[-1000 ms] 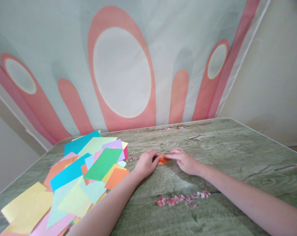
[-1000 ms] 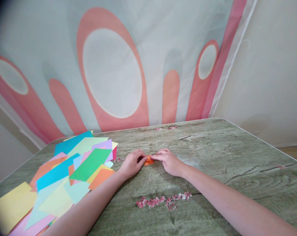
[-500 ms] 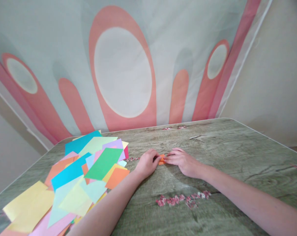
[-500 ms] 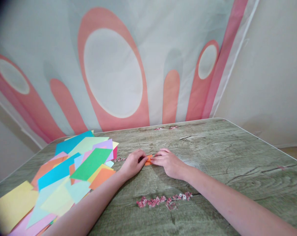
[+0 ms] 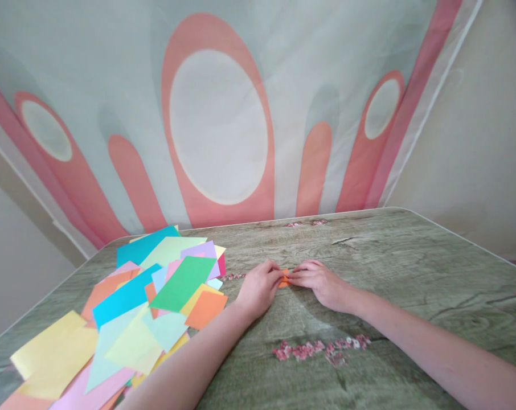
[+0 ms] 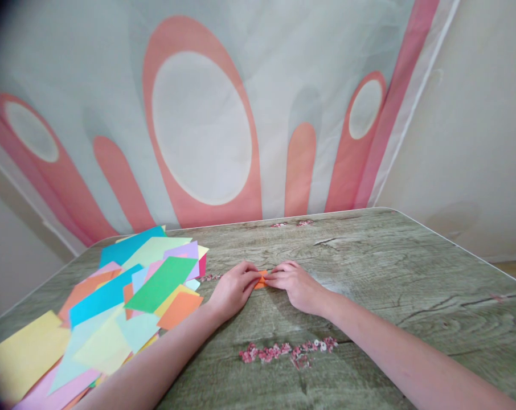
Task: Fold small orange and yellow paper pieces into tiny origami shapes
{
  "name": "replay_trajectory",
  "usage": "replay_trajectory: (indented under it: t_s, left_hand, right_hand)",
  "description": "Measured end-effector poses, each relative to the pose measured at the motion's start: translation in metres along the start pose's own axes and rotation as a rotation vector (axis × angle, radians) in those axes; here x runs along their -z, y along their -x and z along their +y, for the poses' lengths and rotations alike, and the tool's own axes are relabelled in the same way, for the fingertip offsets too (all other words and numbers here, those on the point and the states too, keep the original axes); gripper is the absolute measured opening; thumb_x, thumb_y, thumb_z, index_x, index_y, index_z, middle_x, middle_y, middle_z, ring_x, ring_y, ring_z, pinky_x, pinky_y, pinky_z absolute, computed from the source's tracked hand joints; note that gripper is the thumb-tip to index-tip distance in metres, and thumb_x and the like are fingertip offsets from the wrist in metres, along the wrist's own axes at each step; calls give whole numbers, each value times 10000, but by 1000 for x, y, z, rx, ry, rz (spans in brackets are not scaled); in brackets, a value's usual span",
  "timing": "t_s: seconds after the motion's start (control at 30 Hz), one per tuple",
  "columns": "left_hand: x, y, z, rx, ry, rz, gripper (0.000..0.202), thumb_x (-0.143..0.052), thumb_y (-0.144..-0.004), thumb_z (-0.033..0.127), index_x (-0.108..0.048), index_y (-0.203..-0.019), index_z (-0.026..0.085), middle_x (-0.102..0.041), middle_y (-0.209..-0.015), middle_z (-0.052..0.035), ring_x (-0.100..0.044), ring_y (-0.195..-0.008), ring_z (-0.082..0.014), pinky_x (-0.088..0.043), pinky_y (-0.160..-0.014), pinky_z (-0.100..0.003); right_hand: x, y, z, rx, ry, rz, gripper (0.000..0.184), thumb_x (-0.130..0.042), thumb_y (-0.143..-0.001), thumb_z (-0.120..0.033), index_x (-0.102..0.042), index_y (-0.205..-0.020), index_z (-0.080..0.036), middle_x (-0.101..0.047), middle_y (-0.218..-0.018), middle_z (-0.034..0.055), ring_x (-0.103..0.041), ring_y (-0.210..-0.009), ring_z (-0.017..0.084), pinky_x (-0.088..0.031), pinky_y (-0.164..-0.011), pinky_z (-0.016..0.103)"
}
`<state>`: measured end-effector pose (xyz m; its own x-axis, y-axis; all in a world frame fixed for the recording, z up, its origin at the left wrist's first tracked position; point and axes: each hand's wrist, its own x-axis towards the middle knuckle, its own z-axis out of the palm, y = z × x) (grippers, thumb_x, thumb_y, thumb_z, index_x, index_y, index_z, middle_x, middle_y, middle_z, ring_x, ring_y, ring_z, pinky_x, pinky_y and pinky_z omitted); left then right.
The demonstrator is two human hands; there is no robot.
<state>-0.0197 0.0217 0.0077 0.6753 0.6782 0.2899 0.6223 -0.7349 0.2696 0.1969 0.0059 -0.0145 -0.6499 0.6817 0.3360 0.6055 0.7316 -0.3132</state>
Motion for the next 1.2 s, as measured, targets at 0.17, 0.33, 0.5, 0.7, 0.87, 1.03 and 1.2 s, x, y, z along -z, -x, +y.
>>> replay_trajectory:
  t_s: [0.17,0.33,0.5,0.7,0.87,1.03,1.2]
  left_hand:
    - [3,11,16,-2,-204,-82,302,-342,-894,219,-477,-1163,195,-528,-1144,-80,-462,-1049,-207,-381,-883,-354]
    - [5,14,21,5,-221,-115,344,-297,-911,299,-455,-1192,179,-504,-1198,-81,-443,-1091,-211,-343,-924,-351]
    - [5,14,21,-8,-256,-135,358,-305,-909,300,-435,-1216,167,-503,-1199,-78,-435,-1099,-215,-341,-919,-349]
    - [3,16,21,-18,-294,-155,401,-314,-906,336,-397,-1254,155,-469,-1246,-96,-407,-1144,-219,-328,-940,-351]
    - [3,16,20,-26,-288,-151,413,-326,-900,358,-402,-1249,151,-475,-1237,-103,-408,-1148,-226,-332,-936,-352]
    - [3,15,19,-31,-283,-158,426,-320,-899,386,-403,-1245,152,-465,-1248,-111,-411,-1149,-228,-326,-941,-354]
    - [8,16,23,-30,-306,-172,447,-343,-890,394,-386,-1262,150,-439,-1283,-113,-391,-1170,-236,-333,-942,-361]
  right_hand:
    - [2,0,-2,11,4,16,387,-389,-869,-145,-519,-1203,-293,-599,-1156,35,-498,-1043,177,-339,-899,392]
    - [1,2,-2,17,8,23,403,-380,-867,-129,-505,-1218,-284,-600,-1154,39,-498,-1046,174,-337,-904,395]
    - [1,2,-3,27,21,23,401,-378,-864,-120,-518,-1210,-267,-600,-1152,54,-501,-1038,181,-337,-903,405]
    - [0,2,-5,30,57,36,378,-399,-857,-130,-547,-1182,-257,-612,-1133,58,-516,-1018,175,-349,-893,394]
    - [-1,2,-5,33,73,28,390,-405,-858,-130,-527,-1200,-271,-610,-1140,41,-510,-1030,171,-338,-904,390]
    - [-1,2,-6,27,81,24,386,-408,-856,-141,-531,-1198,-270,-604,-1148,52,-512,-1028,179,-336,-901,391]
    - [0,2,-9,10,78,6,390,-407,-853,-141,-527,-1202,-266,-599,-1156,53,-506,-1038,181,-335,-903,391]
